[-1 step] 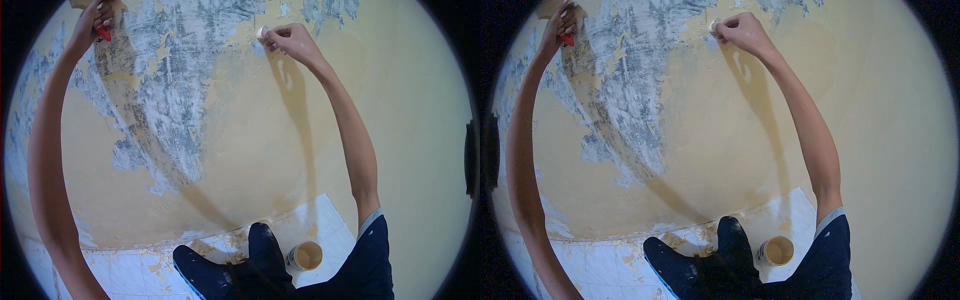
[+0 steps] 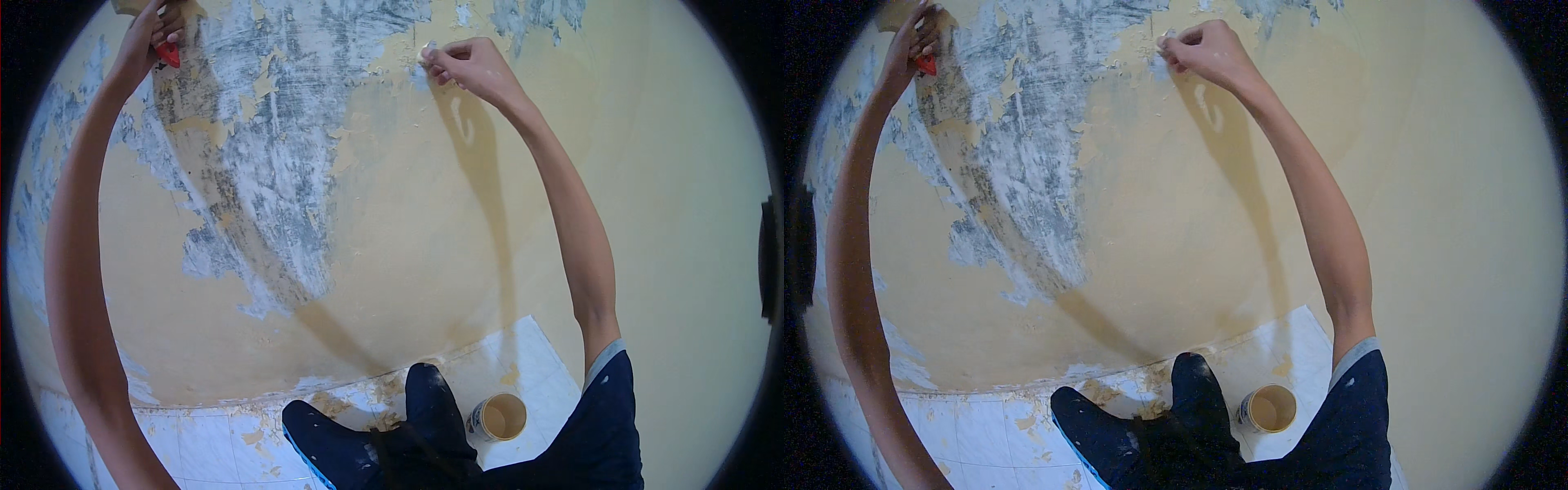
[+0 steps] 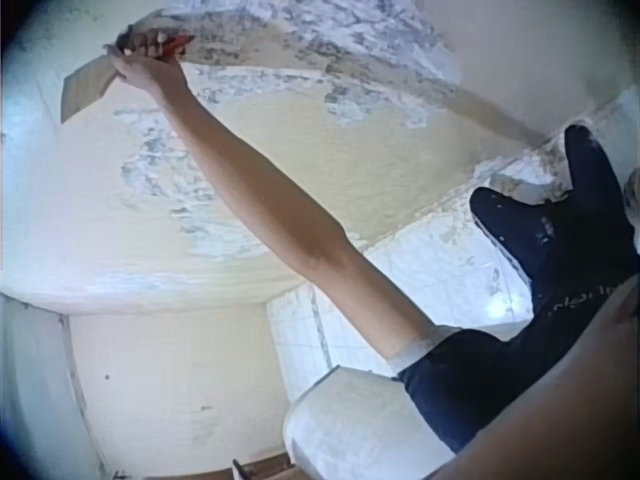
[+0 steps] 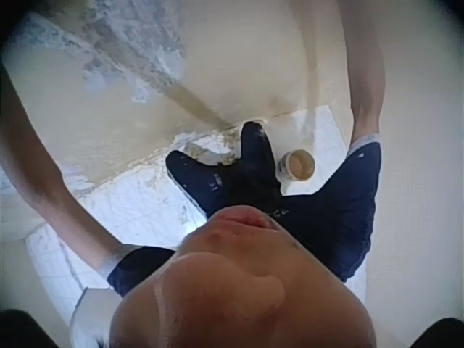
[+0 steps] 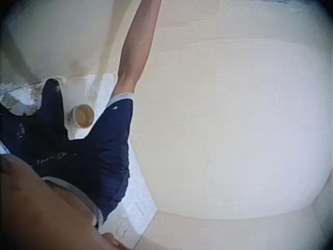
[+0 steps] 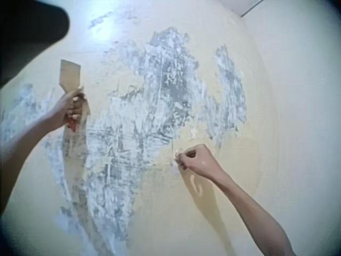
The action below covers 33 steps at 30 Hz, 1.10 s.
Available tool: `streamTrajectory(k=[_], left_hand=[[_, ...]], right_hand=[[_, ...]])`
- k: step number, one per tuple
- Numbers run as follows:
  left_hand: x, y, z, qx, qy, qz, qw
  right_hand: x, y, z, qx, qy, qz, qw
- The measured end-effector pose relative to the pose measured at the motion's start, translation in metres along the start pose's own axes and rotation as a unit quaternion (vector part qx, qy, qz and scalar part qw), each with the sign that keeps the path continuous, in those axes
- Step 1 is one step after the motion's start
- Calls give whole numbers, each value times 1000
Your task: The recorder is applying a layer of plaster or compound to a wall using a brush and a hand scraper.
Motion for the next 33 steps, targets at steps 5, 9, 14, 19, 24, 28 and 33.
streamTrajectory(k=[5,9,14,19,24,28,33], left_hand=[[-1,0,-2,0,-6,-2,1000],[3,-1,-4,9,-13,-13,1000],[3,6,-7,-41,-44,34,998],[13,10,-5,-98,-57,157,981],[13,2,-9,-65,-22,48,996],[15,3,-10,-67,-30,59,996],[16,3,-11,-63,-43,86,993]], right_hand=[[-20,-5,2,12,103,-39,994],[-18,-11,8,1,84,18,996],[-15,-10,2,92,69,68,991],[-16,-2,1,86,29,66,994],[-5,5,-1,33,-22,126,991],[-6,-1,3,-69,-29,103,992],[-16,-6,10,-101,-51,78,991]])
Point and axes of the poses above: each hand's wrist, its own y-axis away from the middle knuckle, its own x-axis out of the back of the hand, z = x × y, the point moved 6 cm from there along -y, towards the middle knuckle, and after that the axes turned 8 degrees about z, right-handed, at the moved point
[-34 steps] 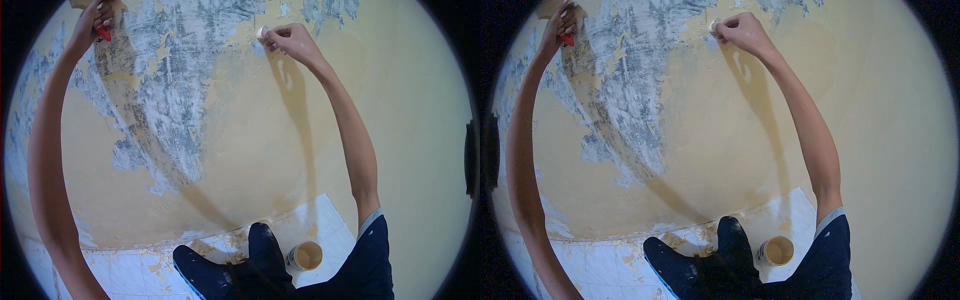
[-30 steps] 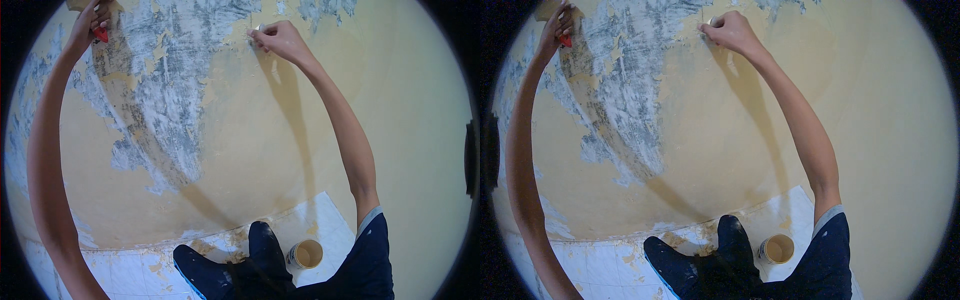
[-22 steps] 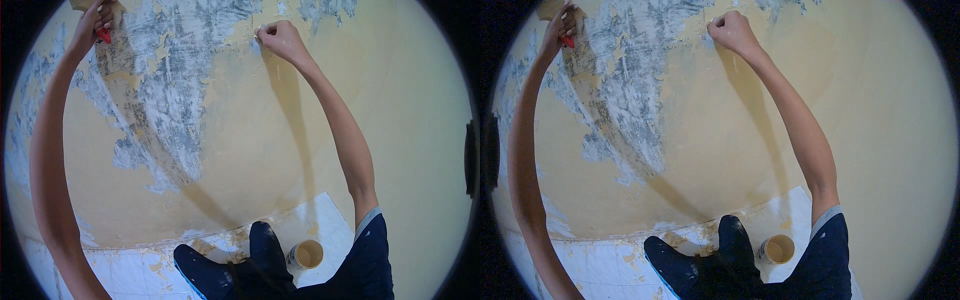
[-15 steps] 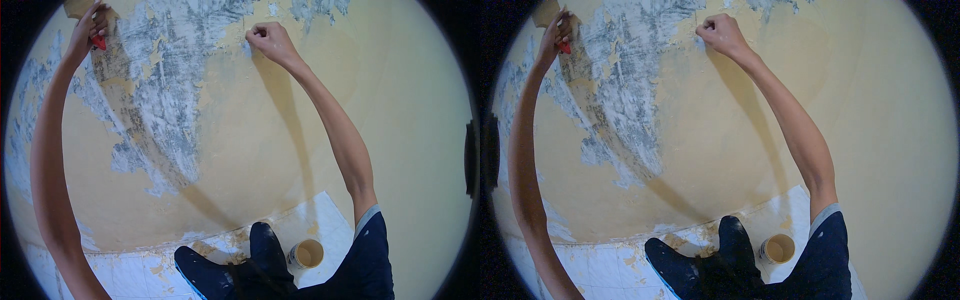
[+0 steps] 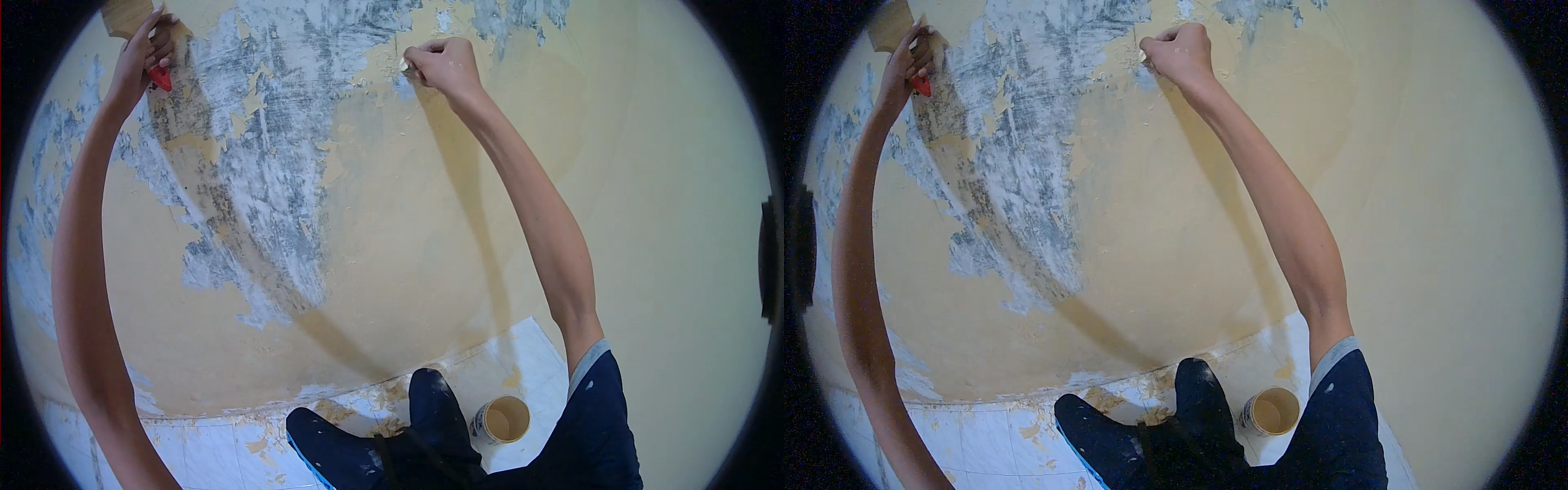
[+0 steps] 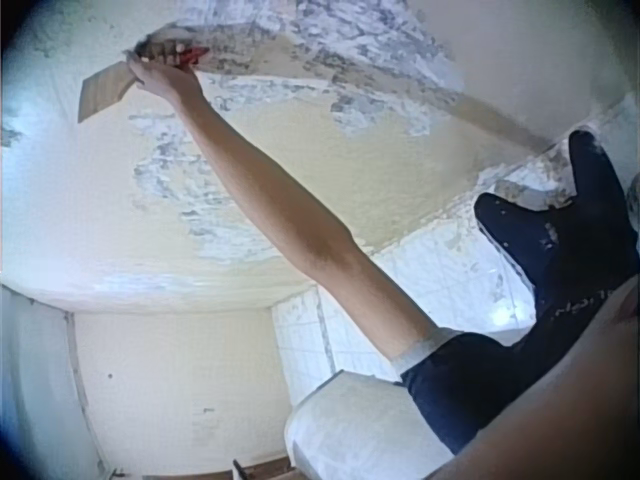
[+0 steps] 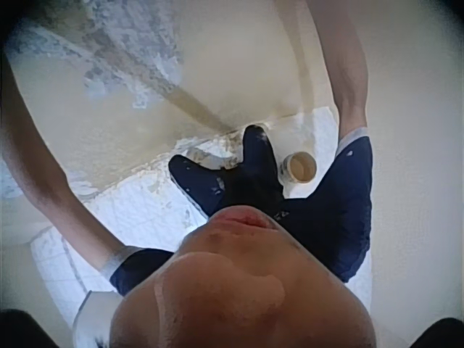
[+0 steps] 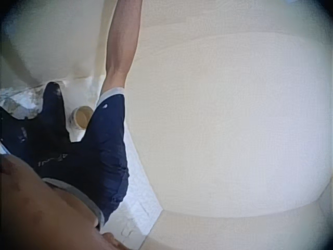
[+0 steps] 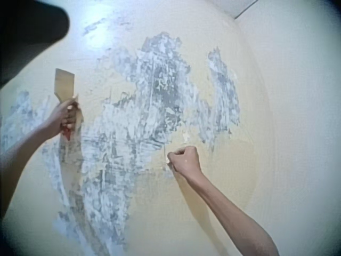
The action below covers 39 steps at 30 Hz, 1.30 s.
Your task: The recorder is applying a layer of plaster or compound to a wall using a brush and a hand scraper.
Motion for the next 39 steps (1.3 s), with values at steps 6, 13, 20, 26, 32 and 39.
streamTrajectory(k=[6,13,20,26,32,39], left_hand=[[5,-6,1,-21,-29,-9,999],[-147,51,17,-190,-143,-86,967],[-305,80,26,-124,-355,-231,897],[-348,45,30,-83,-247,-202,944],[-299,79,-4,-395,-537,-133,733],[-301,120,-27,-368,-619,-134,681]], right_hand=[[14,34,-8,133,-63,118,982],[-11,52,-72,225,-62,67,970],[9,24,-80,211,-173,-94,958],[20,-44,-46,157,-424,-44,891],[84,-129,-14,235,106,382,887],[87,-144,4,247,120,413,868]])
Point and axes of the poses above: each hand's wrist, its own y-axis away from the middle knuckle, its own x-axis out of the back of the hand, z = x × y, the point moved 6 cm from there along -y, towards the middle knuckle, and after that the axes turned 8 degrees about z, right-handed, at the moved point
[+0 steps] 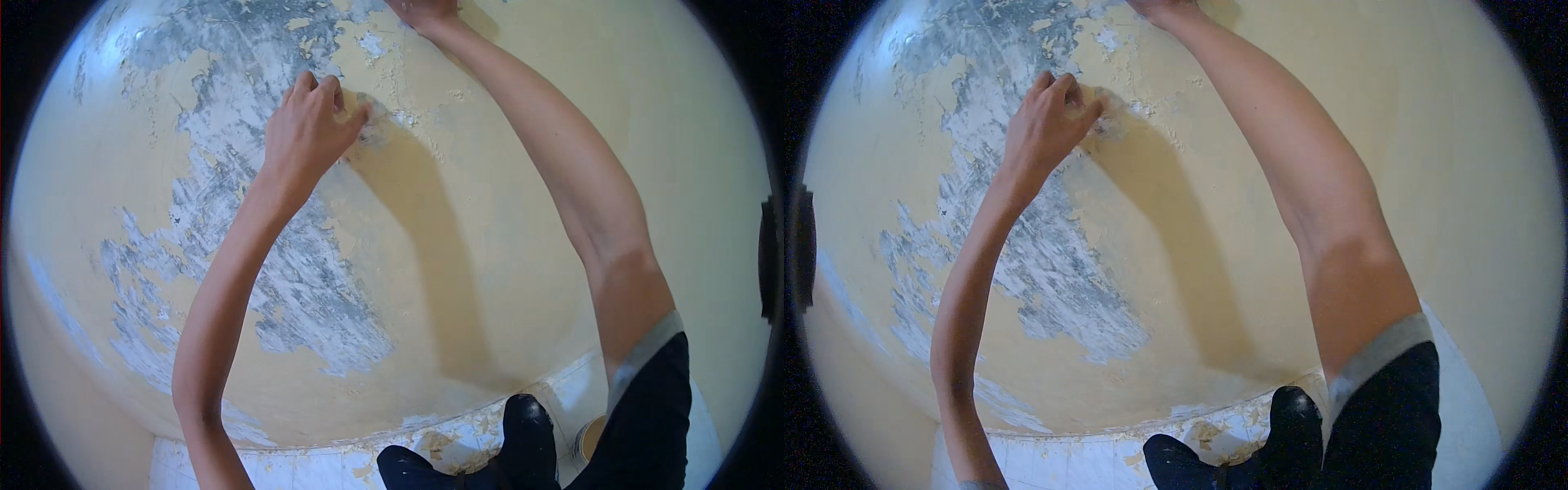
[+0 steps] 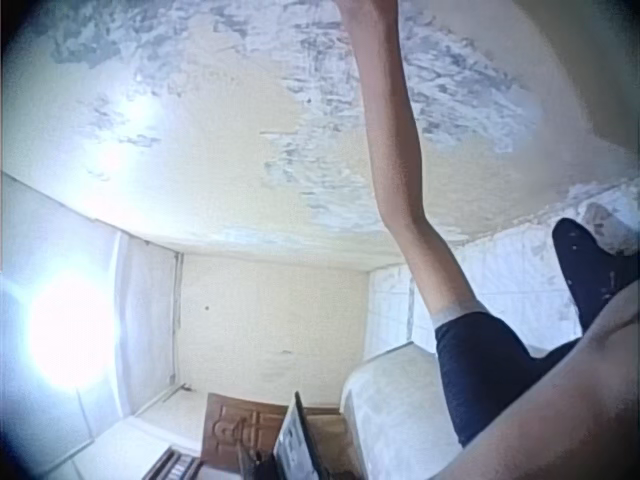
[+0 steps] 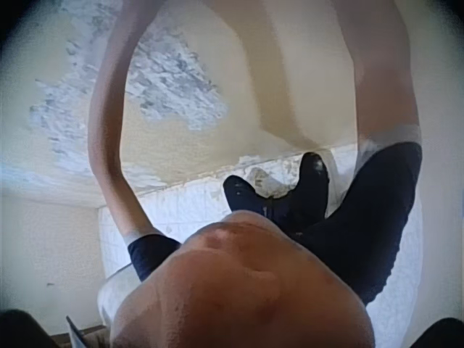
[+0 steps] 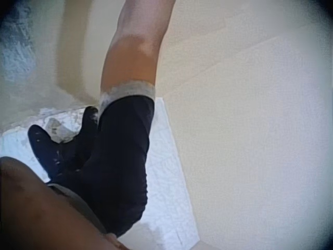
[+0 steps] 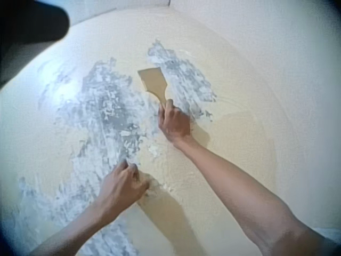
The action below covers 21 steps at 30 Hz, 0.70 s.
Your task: The recorder is applying a layer of plaster or compound to a wall using a brush and a hand scraper.
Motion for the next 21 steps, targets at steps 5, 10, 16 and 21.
streamTrajectory(k=[5,10,16,21], left_hand=[[-2,-13,6,12,-36,-62,997],[-12,-12,22,-68,-121,-36,990],[-11,-15,16,-85,-67,-85,990],[-4,-9,3,-6,98,-27,995]], right_hand=[[10,0,1,15,-4,76,997],[8,-1,1,6,-10,64,998],[8,0,1,-2,-15,62,998],[7,-1,3,-14,-48,42,998]])
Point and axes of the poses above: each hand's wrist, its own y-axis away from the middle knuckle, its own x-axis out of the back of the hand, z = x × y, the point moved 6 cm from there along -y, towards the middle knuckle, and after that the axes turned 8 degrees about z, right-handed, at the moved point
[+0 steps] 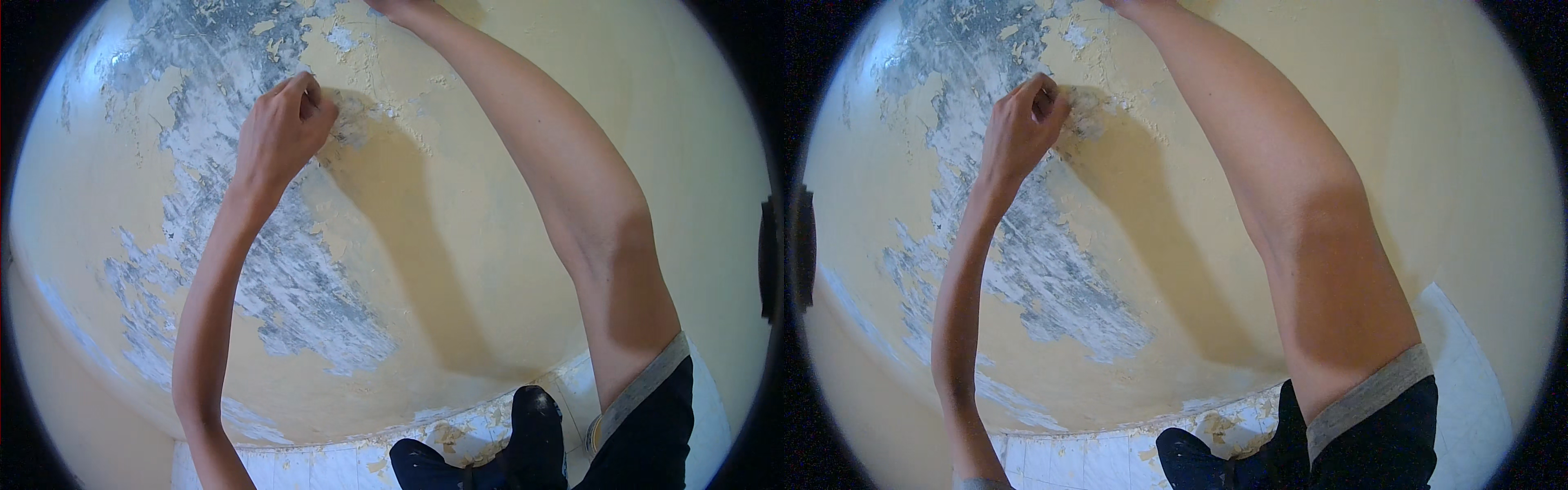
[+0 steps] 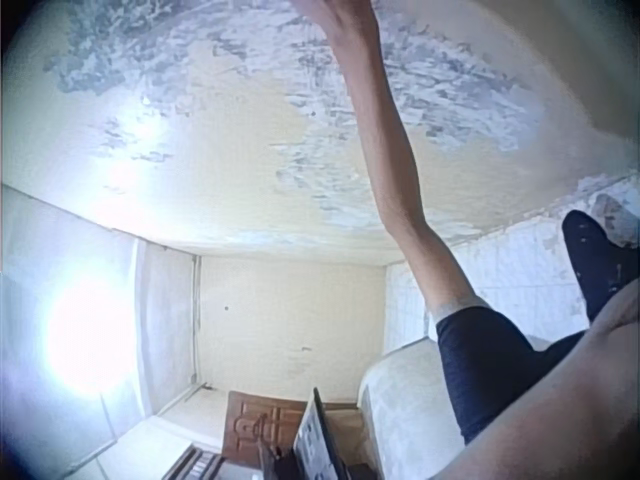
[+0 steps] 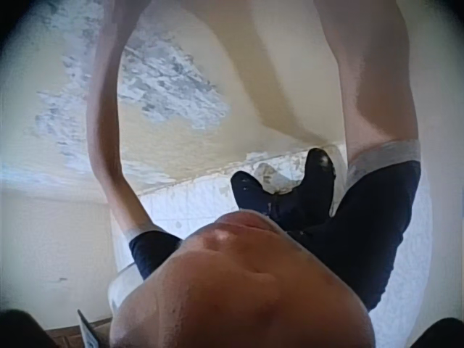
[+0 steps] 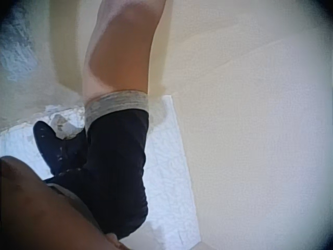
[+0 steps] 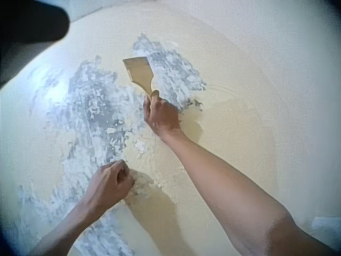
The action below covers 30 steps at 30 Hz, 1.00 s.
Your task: The recorder is applying a layer of plaster or compound to a wall using a brush and a hand scraper.
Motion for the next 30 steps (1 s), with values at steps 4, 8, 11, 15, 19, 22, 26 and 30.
streamTrajectory(k=[4,8,11,15,19,22,26,30], left_hand=[[-4,-7,3,-29,-69,-6,997],[-7,-14,7,-53,-113,-49,991],[-14,-14,12,-85,-168,-60,980],[-20,-9,14,-110,-206,-54,971],[-8,-4,8,-79,-126,-9,989],[0,-6,-1,-16,-105,-17,994],[-3,-16,2,-38,-154,-73,985],[-6,-19,16,-114,-196,-57,972]], right_hand=[[2,1,-1,11,17,19,1000],[3,1,-1,17,6,24,1000],[2,1,0,16,15,18,1000],[0,1,1,17,21,24,999],[1,1,1,30,11,59,998],[-2,1,4,9,12,31,999],[0,1,1,18,5,43,999],[3,1,-1,21,-5,40,999]])
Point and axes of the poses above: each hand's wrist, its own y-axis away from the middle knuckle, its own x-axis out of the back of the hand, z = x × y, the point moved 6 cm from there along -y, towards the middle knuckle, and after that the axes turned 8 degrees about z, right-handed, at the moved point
